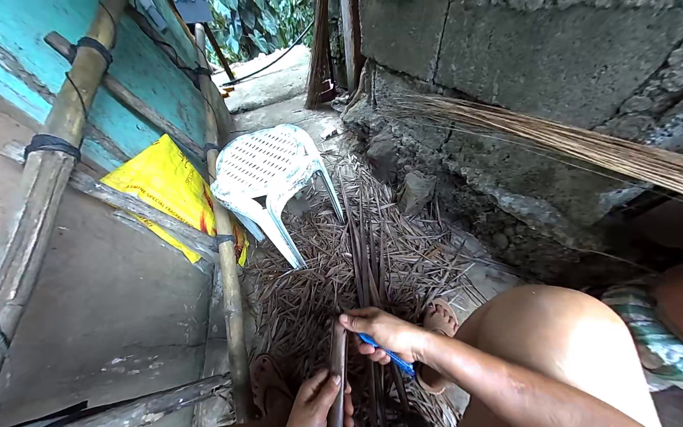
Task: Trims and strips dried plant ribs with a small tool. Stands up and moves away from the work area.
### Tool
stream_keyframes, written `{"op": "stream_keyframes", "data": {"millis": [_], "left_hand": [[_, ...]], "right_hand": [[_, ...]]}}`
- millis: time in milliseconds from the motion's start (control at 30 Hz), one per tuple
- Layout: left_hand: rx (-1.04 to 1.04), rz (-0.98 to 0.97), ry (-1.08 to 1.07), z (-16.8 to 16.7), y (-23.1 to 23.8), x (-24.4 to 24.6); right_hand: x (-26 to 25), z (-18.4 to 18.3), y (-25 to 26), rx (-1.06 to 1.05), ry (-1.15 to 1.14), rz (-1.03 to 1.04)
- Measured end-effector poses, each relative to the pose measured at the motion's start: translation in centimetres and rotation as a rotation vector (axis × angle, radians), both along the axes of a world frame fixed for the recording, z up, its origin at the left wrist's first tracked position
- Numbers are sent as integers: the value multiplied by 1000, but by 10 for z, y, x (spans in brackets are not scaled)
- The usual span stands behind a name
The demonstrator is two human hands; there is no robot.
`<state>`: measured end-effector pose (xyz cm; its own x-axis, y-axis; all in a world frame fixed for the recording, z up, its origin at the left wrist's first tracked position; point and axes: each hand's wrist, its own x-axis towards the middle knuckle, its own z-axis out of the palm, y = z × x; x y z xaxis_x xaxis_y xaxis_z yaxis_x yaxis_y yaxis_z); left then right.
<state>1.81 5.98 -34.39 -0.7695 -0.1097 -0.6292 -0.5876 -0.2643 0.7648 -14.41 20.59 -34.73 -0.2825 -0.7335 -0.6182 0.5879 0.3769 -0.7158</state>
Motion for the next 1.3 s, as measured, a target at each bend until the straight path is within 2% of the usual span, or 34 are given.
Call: {"op": "stream_keyframes", "data": {"millis": [133, 300, 400, 533, 700, 867, 1100, 1167, 1300], "left_hand": [[-99, 145, -7, 1, 2, -4], [-122, 215, 32, 1, 2, -9], [-87, 243, 42, 1, 1, -9], [114, 285, 47, 1, -3, -6], [434, 264, 96, -3, -13, 0], [574, 208, 97, -8, -17, 3], [544, 174, 90, -8, -12, 4], [518, 145, 85, -7, -10, 6], [447, 139, 71, -8, -7, 7]], "right_hand": [[10, 2, 3, -96, 32, 21], [37, -4, -5, -203, 39, -17], [44, -10, -9, -216, 198, -51], [39, -20, -7, -201, 540, 68], [30, -21, -3, -202, 796, 213], [23, -13, -2, -46, 1036, 356], [-3, -16, -4, 147, 1086, 383], [-15, -19, -5, 206, 1059, 297], [-44, -19, 1, 314, 862, -3]]}}
